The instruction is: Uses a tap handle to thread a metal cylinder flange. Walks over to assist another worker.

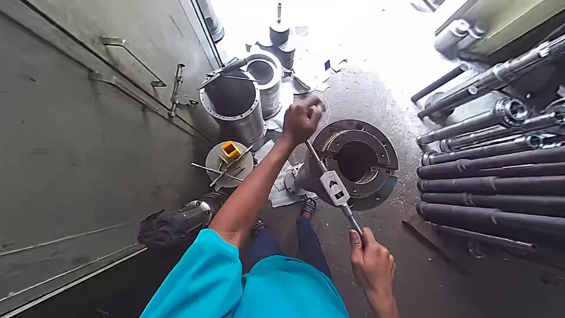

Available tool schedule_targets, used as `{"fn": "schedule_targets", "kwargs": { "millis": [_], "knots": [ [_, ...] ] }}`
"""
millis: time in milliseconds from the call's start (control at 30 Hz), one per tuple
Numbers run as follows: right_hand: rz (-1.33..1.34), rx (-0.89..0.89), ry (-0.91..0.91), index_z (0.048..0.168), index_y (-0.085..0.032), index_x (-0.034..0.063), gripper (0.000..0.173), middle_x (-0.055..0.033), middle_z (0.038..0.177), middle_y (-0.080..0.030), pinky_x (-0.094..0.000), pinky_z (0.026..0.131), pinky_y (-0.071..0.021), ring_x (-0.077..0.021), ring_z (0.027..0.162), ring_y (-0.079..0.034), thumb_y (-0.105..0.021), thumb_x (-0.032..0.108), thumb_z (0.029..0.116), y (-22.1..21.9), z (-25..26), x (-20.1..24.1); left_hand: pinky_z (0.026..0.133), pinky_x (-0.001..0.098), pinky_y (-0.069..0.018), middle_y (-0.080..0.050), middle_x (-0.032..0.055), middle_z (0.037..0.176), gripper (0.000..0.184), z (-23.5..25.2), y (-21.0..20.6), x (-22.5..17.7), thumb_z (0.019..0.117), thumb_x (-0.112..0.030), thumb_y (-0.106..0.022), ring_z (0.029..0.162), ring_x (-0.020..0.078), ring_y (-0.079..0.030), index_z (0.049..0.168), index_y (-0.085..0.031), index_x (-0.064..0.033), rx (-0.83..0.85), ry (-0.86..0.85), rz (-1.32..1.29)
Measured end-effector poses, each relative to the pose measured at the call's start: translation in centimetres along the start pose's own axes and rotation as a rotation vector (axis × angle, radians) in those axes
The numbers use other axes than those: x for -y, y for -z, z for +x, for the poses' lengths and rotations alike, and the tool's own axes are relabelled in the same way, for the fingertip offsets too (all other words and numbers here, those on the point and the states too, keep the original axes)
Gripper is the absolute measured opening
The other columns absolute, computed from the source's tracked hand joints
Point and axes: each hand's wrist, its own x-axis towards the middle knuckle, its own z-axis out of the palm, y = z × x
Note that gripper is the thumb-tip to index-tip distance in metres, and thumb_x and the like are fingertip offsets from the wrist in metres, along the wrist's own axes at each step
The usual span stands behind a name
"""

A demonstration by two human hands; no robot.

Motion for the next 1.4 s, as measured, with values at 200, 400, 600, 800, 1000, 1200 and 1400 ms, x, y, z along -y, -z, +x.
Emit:
{"fn": "schedule_targets", "kwargs": {
  "millis": [200, 400, 600, 800, 1000, 1200, 1400],
  "knots": [
    [-0.185, -0.212, 0.299, 0.085, -0.066, -0.0007, 0.065, -0.0246, 0.077, -0.068, -0.063, 0.057, -0.0492, -0.0468, 0.073, -0.069, -0.025, 0.045, 0.1068, 0.0, 10.8, -7.2, 0.055, 0.0552, -0.049, -0.064, 0.0106, 0.064, 0.049, -11.0, 5.1, -2.9, 0.1048, -0.042, -0.039, 0.063, 0.0335, -0.068, 0.084, -0.07, -0.0108, 0.037, 0.192, 0.489],
    [-0.058, -0.217, 0.702, 0.072, -0.053, 0.0013, 0.073, -0.0212, 0.06, -0.056, -0.059, 0.048, -0.0411, -0.0444, 0.057, -0.062, -0.017, 0.055, 0.1071, 1.0, 27.4, -5.3, 0.048, 0.0475, -0.0512, -0.069, 0.0054, 0.067, 0.055, -22.9, 4.4, -8.9, 0.102, -0.043, -0.036, 0.059, 0.0243, -0.069, 0.08, -0.076, -0.0124, -0.101, 0.377, 0.475],
    [0.328, 0.97, 0.063, 0.078, -0.064, 0.0057, 0.044, -0.0005, 0.065, -0.054, -0.036, 0.059, -0.046, -0.0126, 0.06, -0.053, -0.066, 0.047, 0.0947, 4.9, 12.8, -6.6, 0.053, 0.042, -0.049, -0.06, 0.002, 0.063, 0.061, -3.4, 3.1, -3.0, 0.1087, -0.051, -0.031, 0.053, 0.0168, -0.056, 0.079, -0.063, -0.0084, -0.018, 0.734, -0.119],
    [1.762, 0.897, -0.831, 0.061, -0.051, 0.0234, 0.035, 0.0126, 0.047, -0.037, -0.0171, 0.037, -0.0271, 0.0023, 0.038, -0.032, -0.045, 0.022, 0.0956, -2.1, -2.0, 9.0, 0.056, 0.0344, -0.0488, -0.056, 0.0001, 0.064, 0.052, 7.4, -10.0, -6.7, 0.1051, -0.048, -0.052, 0.053, 0.0115, -0.052, 0.085, -0.067, -0.0027, 0.608, 0.524, -0.31],
    [2.074, 0.698, -1.015, 0.071, -0.048, 0.0146, 0.04, 0.0066, 0.054, -0.045, -0.0183, 0.043, -0.0415, -0.0027, 0.044, -0.045, -0.034, 0.019, 0.1085, -5.5, -0.2, 19.9, 0.044, 0.0249, -0.0442, -0.059, 0.0017, 0.058, 0.043, 6.1, -16.1, -10.9, 0.1084, -0.028, -0.051, 0.046, 0.0081, -0.053, 0.078, -0.062, 0.0002, 0.805, 0.403, -0.708],
    [1.322, 1.19, 0.059, 0.115, -0.068, 0.0001, 0.028, -0.0026, 0.102, -0.073, -0.0287, 0.085, -0.0574, -0.0071, 0.091, -0.068, -0.05, 0.018, 0.1034, -3.0, 5.3, 6.8, 0.085, 0.0396, -0.0601, -0.074, 0.0109, 0.098, 0.02, 0.9, -5.8, -11.1, 0.0973, -0.013, -0.063, 0.091, 0.0165, -0.072, 0.106, -0.069, 0.0029, 0.145, -0.006, -0.181],
    [0.689, 0.021, 0.873, 0.099, -0.075, 0.0036, 0.03, -0.0093, 0.097, -0.075, -0.044, 0.086, -0.0579, -0.0206, 0.093, -0.07, -0.055, 0.026, 0.0973, 1.6, 23.3, -1.0, 0.081, 0.0414, -0.0603, -0.074, 0.005, 0.105, 0.05, -21.7, 8.1, -11.2, 0.1016, -0.048, -0.052, 0.089, 0.015, -0.071, 0.13, -0.063, -0.0081, 0.495, 0.707, -0.01]
  ]
}}
